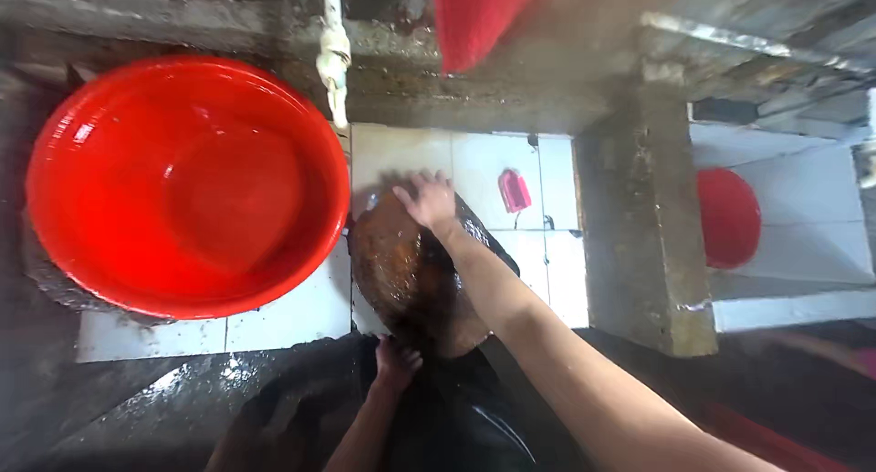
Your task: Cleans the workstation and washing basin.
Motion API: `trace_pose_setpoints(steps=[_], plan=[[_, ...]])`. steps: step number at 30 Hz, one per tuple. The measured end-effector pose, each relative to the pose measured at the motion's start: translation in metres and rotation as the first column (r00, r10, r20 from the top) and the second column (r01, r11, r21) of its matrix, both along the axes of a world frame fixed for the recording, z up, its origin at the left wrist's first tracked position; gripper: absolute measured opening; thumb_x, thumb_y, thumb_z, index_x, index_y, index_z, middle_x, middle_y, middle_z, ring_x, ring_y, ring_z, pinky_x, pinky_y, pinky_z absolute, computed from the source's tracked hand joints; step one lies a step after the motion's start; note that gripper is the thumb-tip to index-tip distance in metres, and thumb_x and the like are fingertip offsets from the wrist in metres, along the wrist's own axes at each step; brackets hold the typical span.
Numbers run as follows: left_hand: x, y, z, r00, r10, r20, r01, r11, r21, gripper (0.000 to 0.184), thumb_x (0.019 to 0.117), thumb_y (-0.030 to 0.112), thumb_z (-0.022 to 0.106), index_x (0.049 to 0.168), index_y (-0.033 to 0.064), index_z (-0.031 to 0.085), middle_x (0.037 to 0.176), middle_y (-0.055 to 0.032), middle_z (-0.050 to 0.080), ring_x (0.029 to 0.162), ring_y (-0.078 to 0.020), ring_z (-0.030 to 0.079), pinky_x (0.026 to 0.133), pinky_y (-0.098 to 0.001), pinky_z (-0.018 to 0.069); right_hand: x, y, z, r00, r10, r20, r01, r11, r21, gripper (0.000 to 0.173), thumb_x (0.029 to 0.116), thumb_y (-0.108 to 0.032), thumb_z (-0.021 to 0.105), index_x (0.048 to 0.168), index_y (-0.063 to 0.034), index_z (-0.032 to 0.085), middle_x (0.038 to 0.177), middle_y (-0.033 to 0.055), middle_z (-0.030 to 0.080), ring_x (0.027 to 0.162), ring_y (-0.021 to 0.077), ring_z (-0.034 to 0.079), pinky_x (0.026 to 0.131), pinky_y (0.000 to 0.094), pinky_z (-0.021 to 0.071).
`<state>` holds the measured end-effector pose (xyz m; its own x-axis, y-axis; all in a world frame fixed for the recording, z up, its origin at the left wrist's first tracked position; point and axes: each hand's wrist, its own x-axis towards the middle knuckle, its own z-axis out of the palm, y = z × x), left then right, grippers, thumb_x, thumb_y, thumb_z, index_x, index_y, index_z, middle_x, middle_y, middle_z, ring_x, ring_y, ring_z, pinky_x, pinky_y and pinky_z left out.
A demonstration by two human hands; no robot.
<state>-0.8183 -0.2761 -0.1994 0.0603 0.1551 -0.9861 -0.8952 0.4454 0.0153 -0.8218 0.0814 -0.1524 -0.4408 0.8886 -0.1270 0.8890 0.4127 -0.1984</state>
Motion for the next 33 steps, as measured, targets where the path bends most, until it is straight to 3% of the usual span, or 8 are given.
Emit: trace_pose_setpoints(steps=[3, 4, 11, 16, 19, 22, 27, 33], plan=[[0.031, 0.001, 0.003, 0.976, 0.218, -0.009, -0.216, 0.971, 0.104, 0.075, 0.1030, 0.065, 0.007, 0.112, 0.0134, 0.061, 0.096, -0.0122, 0.069, 0.085, -0.0278, 0.066, 0.068, -0.0516, 0.0553, 0.019, -0.022, -0.008, 1.000, -0.021, -0.013, 0.022, 0.999, 0.042, 0.075, 0.0915, -0.085, 0.030, 0.130, -0.0316, 0.067, 0.136, -0.0011, 0.063, 0.125, 0.0308, 0.056, 0.099, 0.0623, 0.0430], [0.037, -0.004, 0.004, 0.959, 0.283, -0.012, -0.279, 0.950, 0.143, 0.078, 0.1030, 0.065, 0.004, 0.111, 0.0139, 0.062, 0.095, -0.0097, 0.069, 0.086, -0.0250, 0.065, 0.071, -0.0506, 0.0556, 0.029, -0.032, -0.009, 0.999, -0.045, -0.006, 0.045, 0.998, 0.049, 0.075, 0.0907, -0.086, 0.030, 0.128, -0.0323, 0.067, 0.135, -0.0013, 0.064, 0.124, 0.0309, 0.057, 0.098, 0.0628, 0.0440], [0.057, -0.031, -0.004, 0.926, 0.299, -0.228, -0.290, 0.954, 0.074, 0.065, 0.1069, 0.061, 0.021, 0.130, 0.0173, 0.064, 0.109, -0.0092, 0.072, 0.097, -0.0234, 0.069, 0.080, -0.0489, 0.0586, 0.124, -0.072, -0.013, 0.968, -0.239, 0.083, 0.226, 0.964, 0.142, 0.069, 0.0937, -0.081, 0.034, 0.119, -0.0274, 0.070, 0.119, 0.0057, 0.069, 0.114, 0.0326, 0.063, 0.090, 0.0619, 0.0485], [0.055, -0.032, 0.001, 0.966, 0.241, -0.096, -0.232, 0.968, 0.094, 0.076, 0.1033, 0.069, 0.015, 0.137, 0.0194, 0.062, 0.122, -0.0102, 0.072, 0.112, -0.0269, 0.069, 0.092, -0.0549, 0.0576, 0.176, -0.091, -0.015, 0.945, -0.325, 0.036, 0.315, 0.934, 0.167, 0.059, 0.0994, -0.068, 0.042, 0.125, -0.0221, 0.069, 0.125, 0.0104, 0.068, 0.120, 0.0340, 0.061, 0.094, 0.0614, 0.0474], [0.064, -0.044, -0.018, 0.957, 0.280, -0.070, -0.267, 0.951, 0.159, 0.079, 0.1053, 0.064, 0.007, 0.137, 0.0143, 0.060, 0.119, -0.0103, 0.073, 0.109, -0.0227, 0.070, 0.093, -0.0488, 0.0583, 0.207, -0.128, -0.008, 0.983, -0.180, -0.043, 0.184, 0.971, 0.152, 0.073, 0.0968, -0.064, 0.050, 0.150, -0.0144, 0.053, 0.154, 0.0161, 0.050, 0.142, 0.0372, 0.045, 0.110, 0.0649, 0.0364], [0.075, -0.056, -0.034, 0.944, 0.327, -0.039, -0.314, 0.929, 0.195, 0.068, 0.1099, 0.054, 0.012, 0.137, 0.0134, 0.059, 0.118, -0.0071, 0.073, 0.108, -0.0164, 0.070, 0.092, -0.0406, 0.0589, 0.247, -0.201, 0.003, 0.999, 0.047, 0.010, -0.048, 0.997, 0.061, 0.086, 0.0932, -0.068, 0.048, 0.157, -0.0111, 0.041, 0.165, 0.0223, 0.030, 0.153, 0.0426, 0.026, 0.116, 0.0705, 0.0255], [0.080, -0.050, -0.017, 0.971, 0.189, -0.144, -0.174, 0.979, 0.109, 0.066, 0.1104, 0.052, 0.010, 0.146, 0.0142, 0.052, 0.136, -0.0075, 0.064, 0.123, -0.0148, 0.062, 0.103, -0.0404, 0.0522, 0.290, -0.281, -0.012, 0.958, 0.254, 0.133, -0.264, 0.962, 0.068, 0.083, 0.0932, -0.078, 0.029, 0.158, -0.0277, 0.042, 0.167, 0.0145, 0.031, 0.158, 0.0367, 0.016, 0.123, 0.0670, 0.0083], [0.090, -0.051, 0.011, 0.947, 0.077, -0.313, -0.090, 0.996, -0.025, 0.066, 0.1088, 0.058, 0.016, 0.141, 0.0161, 0.056, 0.130, -0.0086, 0.067, 0.118, -0.0217, 0.063, 0.098, -0.0503, 0.0539, 0.286, -0.285, -0.004, 0.974, 0.208, 0.090, -0.215, 0.974, 0.076, 0.084, 0.0909, -0.081, 0.027, 0.158, -0.0330, 0.043, 0.167, 0.0110, 0.034, 0.157, 0.0349, 0.020, 0.123, 0.0675, 0.0117]])
